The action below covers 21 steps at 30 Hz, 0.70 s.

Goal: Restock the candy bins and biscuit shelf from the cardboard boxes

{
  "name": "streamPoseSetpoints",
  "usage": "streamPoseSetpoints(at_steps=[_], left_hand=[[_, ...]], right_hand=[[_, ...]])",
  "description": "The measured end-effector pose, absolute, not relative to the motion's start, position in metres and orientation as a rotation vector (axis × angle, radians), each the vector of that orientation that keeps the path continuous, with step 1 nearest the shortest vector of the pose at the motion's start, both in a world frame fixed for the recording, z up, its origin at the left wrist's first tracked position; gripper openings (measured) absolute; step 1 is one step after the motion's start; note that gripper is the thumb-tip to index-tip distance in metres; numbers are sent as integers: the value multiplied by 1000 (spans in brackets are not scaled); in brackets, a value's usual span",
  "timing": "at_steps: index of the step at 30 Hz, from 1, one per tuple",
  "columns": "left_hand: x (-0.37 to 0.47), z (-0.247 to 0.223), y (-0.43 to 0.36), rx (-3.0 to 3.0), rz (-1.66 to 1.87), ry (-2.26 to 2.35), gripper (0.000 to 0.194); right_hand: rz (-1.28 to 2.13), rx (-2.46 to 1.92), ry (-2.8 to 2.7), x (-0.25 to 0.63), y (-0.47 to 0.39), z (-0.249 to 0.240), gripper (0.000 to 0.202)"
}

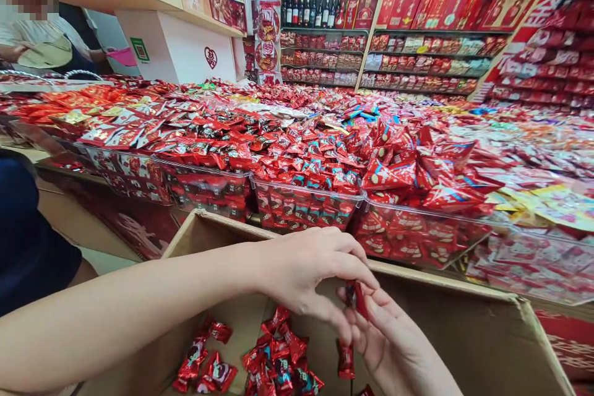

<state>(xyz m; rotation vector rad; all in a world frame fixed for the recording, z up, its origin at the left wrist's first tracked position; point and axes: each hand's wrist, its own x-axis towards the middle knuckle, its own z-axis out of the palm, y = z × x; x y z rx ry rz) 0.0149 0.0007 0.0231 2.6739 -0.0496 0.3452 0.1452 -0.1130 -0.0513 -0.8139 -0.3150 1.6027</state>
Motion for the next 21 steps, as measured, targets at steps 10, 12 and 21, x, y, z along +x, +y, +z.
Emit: streamPoseSetpoints(at_steps=[10, 12, 21], left_hand=[[19, 23, 0, 2518, 315, 260, 22], [20, 22, 1, 2530, 292, 291, 25], [19, 19, 5, 2499, 301, 290, 39]], right_hand=[[1422, -813, -544, 151, -109, -68, 25], [1384, -901, -615, 150, -109, -63, 24], [1445, -896, -537, 156, -105, -71, 13]])
